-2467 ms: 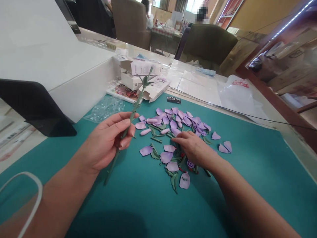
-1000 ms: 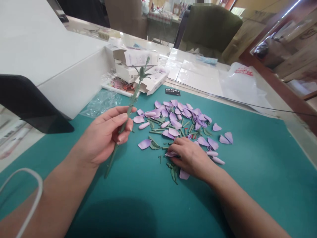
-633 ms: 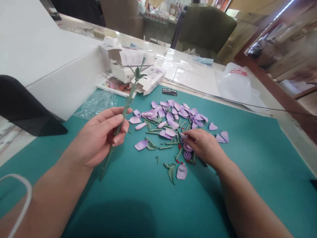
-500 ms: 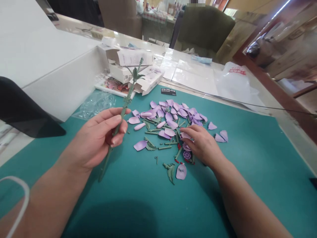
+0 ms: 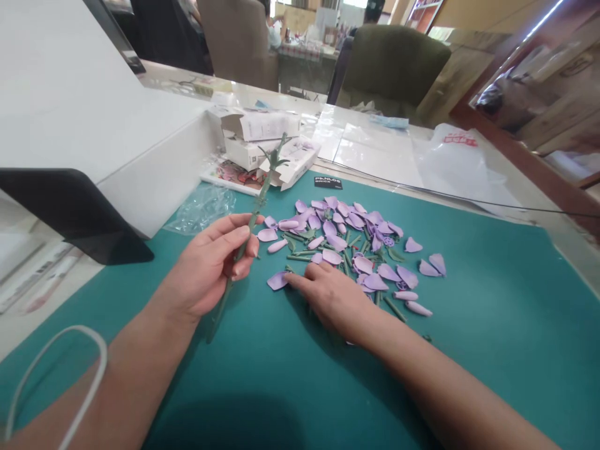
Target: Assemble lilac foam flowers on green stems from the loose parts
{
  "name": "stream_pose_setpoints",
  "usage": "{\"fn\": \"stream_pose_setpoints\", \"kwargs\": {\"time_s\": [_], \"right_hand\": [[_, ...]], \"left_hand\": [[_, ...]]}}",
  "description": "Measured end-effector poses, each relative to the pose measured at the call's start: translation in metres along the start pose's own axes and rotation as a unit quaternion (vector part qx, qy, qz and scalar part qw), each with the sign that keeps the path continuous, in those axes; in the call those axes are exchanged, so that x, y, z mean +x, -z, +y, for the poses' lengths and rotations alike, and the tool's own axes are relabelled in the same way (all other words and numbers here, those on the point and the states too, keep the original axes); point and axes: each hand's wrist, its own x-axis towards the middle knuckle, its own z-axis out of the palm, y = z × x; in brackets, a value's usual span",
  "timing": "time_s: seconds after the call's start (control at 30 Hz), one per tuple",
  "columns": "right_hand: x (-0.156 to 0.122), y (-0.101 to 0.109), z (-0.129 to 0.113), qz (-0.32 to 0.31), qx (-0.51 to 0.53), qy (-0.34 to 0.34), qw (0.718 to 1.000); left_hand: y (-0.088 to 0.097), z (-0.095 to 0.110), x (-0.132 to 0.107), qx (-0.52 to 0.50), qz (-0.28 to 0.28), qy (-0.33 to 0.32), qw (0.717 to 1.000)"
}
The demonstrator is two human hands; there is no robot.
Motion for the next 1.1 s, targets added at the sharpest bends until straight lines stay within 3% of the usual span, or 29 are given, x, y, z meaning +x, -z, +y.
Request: {"fn": "stream_pose_setpoints", "kwargs": {"time_s": [0.1,0.17,0.37,0.53,0.67,0.93,1.1], "right_hand": [[0.007,0.001,-0.006,-0.007,0.002,0.032,0.999],[0.001,0.005,0.003,0.022,0.025,0.026,0.999],[-0.056,0.023,0.061,0.147,0.088,-0.16,0.972],[-0.111,0.024,0.085,0.148,0.126,-0.292,0.937],[-0.133,0.012,0.085,0.125,0.131,-0.296,0.938],[-0.116,0.001,0.078,0.101,0.051,-0.238,0.965],[-0.1,0.001,0.074,0.049,-0.006,-0.264,0.963]], "left_hand": [[-0.001,0.002,-0.001,0.002,0.01,-0.003,1.0],[0.0,0.003,-0.002,0.004,0.011,-0.006,1.0],[-0.002,0.003,-0.004,0.024,-0.001,0.002,1.0],[-0.005,-0.001,-0.002,0.033,0.012,0.037,0.999],[-0.006,-0.005,0.001,0.049,0.015,0.049,0.997],[-0.006,-0.008,0.004,0.062,0.022,0.068,0.996],[-0.006,-0.008,0.003,0.068,0.026,0.066,0.995]]}}
